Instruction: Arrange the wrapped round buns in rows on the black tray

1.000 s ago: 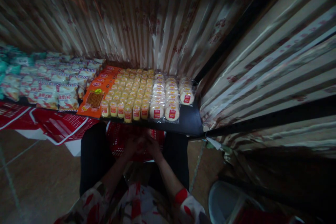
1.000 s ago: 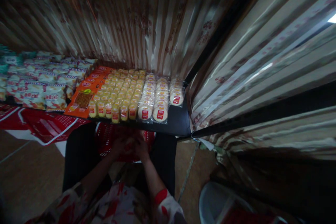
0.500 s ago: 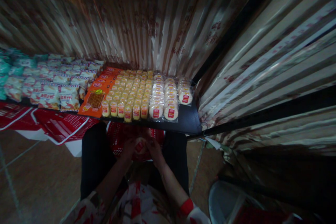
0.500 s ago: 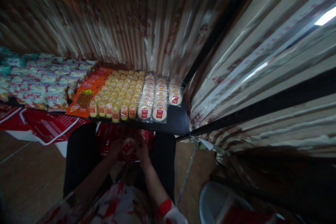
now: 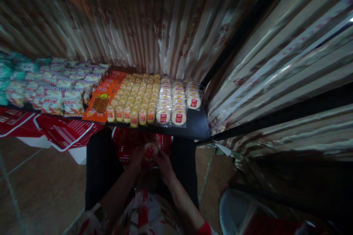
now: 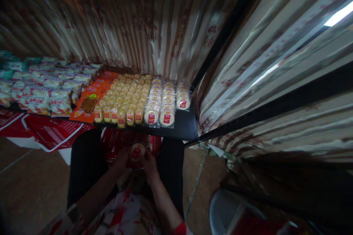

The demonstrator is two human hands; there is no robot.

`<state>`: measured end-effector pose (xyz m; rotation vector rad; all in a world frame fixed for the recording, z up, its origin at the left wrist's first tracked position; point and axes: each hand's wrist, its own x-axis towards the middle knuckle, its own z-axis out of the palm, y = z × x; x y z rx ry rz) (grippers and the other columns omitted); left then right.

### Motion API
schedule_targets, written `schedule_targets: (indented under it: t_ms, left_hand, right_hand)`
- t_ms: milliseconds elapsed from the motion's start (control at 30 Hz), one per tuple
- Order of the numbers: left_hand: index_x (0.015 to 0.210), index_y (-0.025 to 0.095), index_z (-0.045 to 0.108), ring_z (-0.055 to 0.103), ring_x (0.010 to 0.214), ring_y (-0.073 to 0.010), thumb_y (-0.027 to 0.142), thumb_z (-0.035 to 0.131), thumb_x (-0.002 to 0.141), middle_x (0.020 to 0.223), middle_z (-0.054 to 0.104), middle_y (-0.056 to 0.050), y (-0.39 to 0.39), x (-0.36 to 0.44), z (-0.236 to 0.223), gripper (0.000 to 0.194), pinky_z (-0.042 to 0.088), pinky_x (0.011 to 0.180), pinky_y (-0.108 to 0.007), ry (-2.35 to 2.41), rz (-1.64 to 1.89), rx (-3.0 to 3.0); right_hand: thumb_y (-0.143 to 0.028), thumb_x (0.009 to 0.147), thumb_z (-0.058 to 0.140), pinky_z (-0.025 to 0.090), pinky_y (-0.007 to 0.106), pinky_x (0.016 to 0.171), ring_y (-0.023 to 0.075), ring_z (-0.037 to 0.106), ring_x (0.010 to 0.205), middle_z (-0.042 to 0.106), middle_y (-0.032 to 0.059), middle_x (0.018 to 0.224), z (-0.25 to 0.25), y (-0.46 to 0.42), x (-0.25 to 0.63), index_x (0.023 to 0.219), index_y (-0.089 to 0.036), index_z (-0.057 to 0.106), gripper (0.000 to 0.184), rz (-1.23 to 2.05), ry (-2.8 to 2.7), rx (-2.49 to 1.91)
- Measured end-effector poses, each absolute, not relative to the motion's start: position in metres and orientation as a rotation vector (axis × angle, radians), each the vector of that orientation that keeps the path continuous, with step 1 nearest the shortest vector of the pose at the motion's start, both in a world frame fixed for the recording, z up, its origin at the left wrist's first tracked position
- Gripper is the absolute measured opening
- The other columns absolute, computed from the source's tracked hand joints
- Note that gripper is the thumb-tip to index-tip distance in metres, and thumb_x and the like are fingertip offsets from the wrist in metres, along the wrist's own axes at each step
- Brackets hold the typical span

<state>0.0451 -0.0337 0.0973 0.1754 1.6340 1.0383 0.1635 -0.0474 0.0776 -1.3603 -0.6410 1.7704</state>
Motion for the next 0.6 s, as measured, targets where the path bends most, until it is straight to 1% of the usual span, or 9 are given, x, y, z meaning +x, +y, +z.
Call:
schedule_targets:
  t_ms: [67, 167, 267, 333, 367, 433, 500, 600]
  left_hand:
    - [0.066, 0.015, 0.064, 0.062, 0.053, -0.0139, 0.009, 0.06, 0.075, 0.062, 0.068, -0.003, -0.036, 0.047, 0.097, 0.012, 0.049, 0.057, -0.026, 1.641, 1.045, 0.189]
    - [0.068, 0.015, 0.064, 0.061, 0.054, -0.0138, 0.011, 0.061, 0.074, 0.064, 0.067, -0.002, -0.041, 0.049, 0.096, 0.008, 0.049, 0.058, -0.026, 1.653, 1.054, 0.218]
    - [0.069, 0.016, 0.063, 0.062, 0.058, -0.0145, 0.013, 0.062, 0.074, 0.067, 0.067, -0.003, -0.045, 0.051, 0.093, 0.006, 0.049, 0.061, -0.026, 1.679, 1.065, 0.256]
    - [0.072, 0.017, 0.062, 0.064, 0.064, -0.0161, 0.015, 0.065, 0.072, 0.073, 0.068, -0.004, -0.047, 0.052, 0.09, 0.004, 0.05, 0.065, -0.027, 1.706, 1.077, 0.282]
    - [0.074, 0.018, 0.062, 0.065, 0.067, -0.0172, 0.017, 0.067, 0.071, 0.075, 0.069, -0.005, -0.048, 0.053, 0.089, 0.006, 0.05, 0.068, -0.028, 1.718, 1.081, 0.294]
    - [0.078, 0.019, 0.061, 0.066, 0.074, -0.0194, 0.018, 0.069, 0.07, 0.082, 0.069, -0.006, -0.05, 0.053, 0.087, 0.011, 0.05, 0.073, -0.03, 1.733, 1.089, 0.321]
    - [0.079, 0.019, 0.061, 0.066, 0.08, -0.0211, 0.018, 0.068, 0.07, 0.086, 0.069, -0.007, -0.051, 0.054, 0.086, 0.012, 0.048, 0.079, -0.032, 1.736, 1.094, 0.354]
    - [0.075, 0.019, 0.062, 0.065, 0.086, -0.0231, 0.013, 0.067, 0.069, 0.083, 0.067, -0.006, -0.05, 0.054, 0.086, 0.01, 0.046, 0.085, -0.034, 1.736, 1.088, 0.385]
  right_hand:
    - [-0.055, 0.05, 0.082, 0.054, 0.032, 0.08, 0.0222, 0.069, 0.089, 0.074, 0.0074, 0.098, 0.082, -0.05, 0.164, 0.098, -0.016, 0.067, 0.063, 1.757, -0.627, -1.353]
    - [-0.052, 0.051, 0.082, 0.055, 0.031, 0.075, 0.0213, 0.069, 0.083, 0.075, 0.0071, 0.092, 0.088, -0.052, 0.165, 0.094, -0.015, 0.068, 0.058, 1.729, -0.626, -1.372]
    - [-0.052, 0.055, 0.079, 0.055, 0.03, 0.071, 0.0214, 0.069, 0.081, 0.075, 0.0065, 0.09, 0.092, -0.053, 0.166, 0.091, -0.015, 0.068, 0.053, 1.684, -0.692, -1.397]
    - [-0.053, 0.059, 0.076, 0.055, 0.03, 0.069, 0.0213, 0.069, 0.082, 0.074, 0.0058, 0.092, 0.094, -0.054, 0.167, 0.093, -0.016, 0.068, 0.05, 1.639, -0.76, -1.405]
    - [-0.052, 0.062, 0.074, 0.055, 0.029, 0.069, 0.0213, 0.069, 0.083, 0.074, 0.0055, 0.093, 0.095, -0.055, 0.167, 0.095, -0.017, 0.068, 0.049, 1.616, -0.795, -1.411]
    - [-0.051, 0.068, 0.069, 0.055, 0.03, 0.069, 0.0216, 0.068, 0.084, 0.074, 0.0055, 0.093, 0.097, -0.056, 0.168, 0.098, -0.017, 0.068, 0.045, 1.569, -0.876, -1.436]
    - [-0.049, 0.072, 0.065, 0.055, 0.031, 0.072, 0.0217, 0.068, 0.085, 0.074, 0.0058, 0.093, 0.098, -0.056, 0.169, 0.098, -0.016, 0.068, 0.042, 1.504, -0.98, -1.475]
    - [-0.048, 0.078, 0.059, 0.055, 0.032, 0.078, 0.0215, 0.068, 0.085, 0.074, 0.0055, 0.093, 0.097, -0.056, 0.17, 0.1, -0.017, 0.068, 0.039, 1.389, -1.141, -1.522]
